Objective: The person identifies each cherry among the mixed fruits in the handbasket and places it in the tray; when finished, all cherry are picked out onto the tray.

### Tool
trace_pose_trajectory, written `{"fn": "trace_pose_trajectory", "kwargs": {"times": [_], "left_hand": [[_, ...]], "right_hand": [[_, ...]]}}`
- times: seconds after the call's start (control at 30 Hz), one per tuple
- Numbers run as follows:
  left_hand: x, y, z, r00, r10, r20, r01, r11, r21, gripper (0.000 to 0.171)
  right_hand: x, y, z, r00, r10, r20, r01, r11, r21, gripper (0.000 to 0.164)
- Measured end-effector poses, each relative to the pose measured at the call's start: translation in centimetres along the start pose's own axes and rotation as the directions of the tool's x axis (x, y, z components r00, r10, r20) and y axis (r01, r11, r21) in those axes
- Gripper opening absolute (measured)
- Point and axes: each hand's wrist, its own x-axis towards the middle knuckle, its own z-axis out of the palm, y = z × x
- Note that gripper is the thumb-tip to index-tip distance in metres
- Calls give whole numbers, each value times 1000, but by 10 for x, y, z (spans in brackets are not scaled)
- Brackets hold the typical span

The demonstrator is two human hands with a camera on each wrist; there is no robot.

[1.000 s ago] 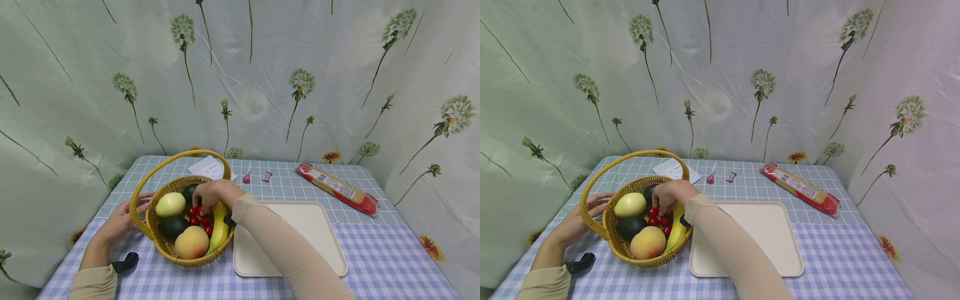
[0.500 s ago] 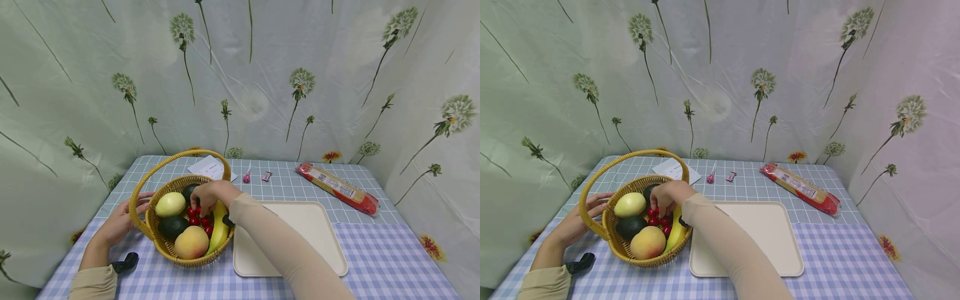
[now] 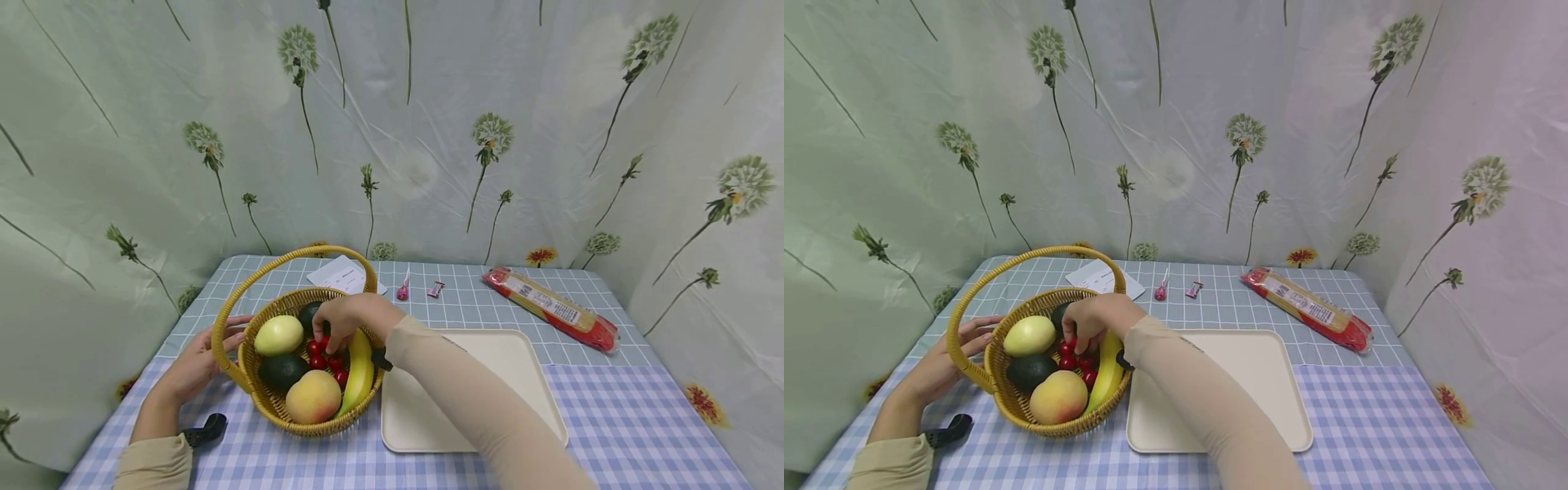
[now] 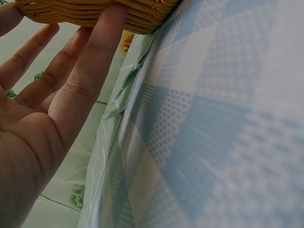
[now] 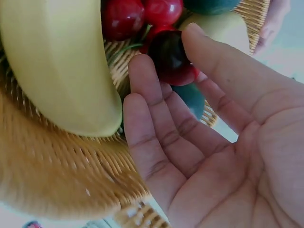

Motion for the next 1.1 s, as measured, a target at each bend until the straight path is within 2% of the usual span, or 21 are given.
{"fn": "trace_pose_trajectory", "kwargs": {"times": [0.1, 0.3, 0.7, 0.93, 1.1], "left_hand": [[0, 0, 1, 1000, 3, 2, -3, 1000, -5, 46], [-1, 0, 1, 1000, -15, -6, 15, 1000, 10, 48], [-2, 1, 1, 1000, -26, -11, 26, 1000, 11, 47], [-1, 2, 1, 999, -31, -13, 32, 999, 13, 47], [-1, 1, 1, 1000, -28, -6, 28, 1000, 0, 46]], "right_hand": [[-8, 2, -2, 1000, -22, -20, 22, 999, -28, 16], [-29, 7, -6, 990, -124, -67, 117, 988, -102, 19], [-65, 27, -10, 959, -217, -184, 205, 975, -85, 21], [-86, 48, -7, 938, -240, -249, 254, 967, 27, 24], [-100, 64, -4, 930, -232, -286, 259, 964, 63, 23]]}}
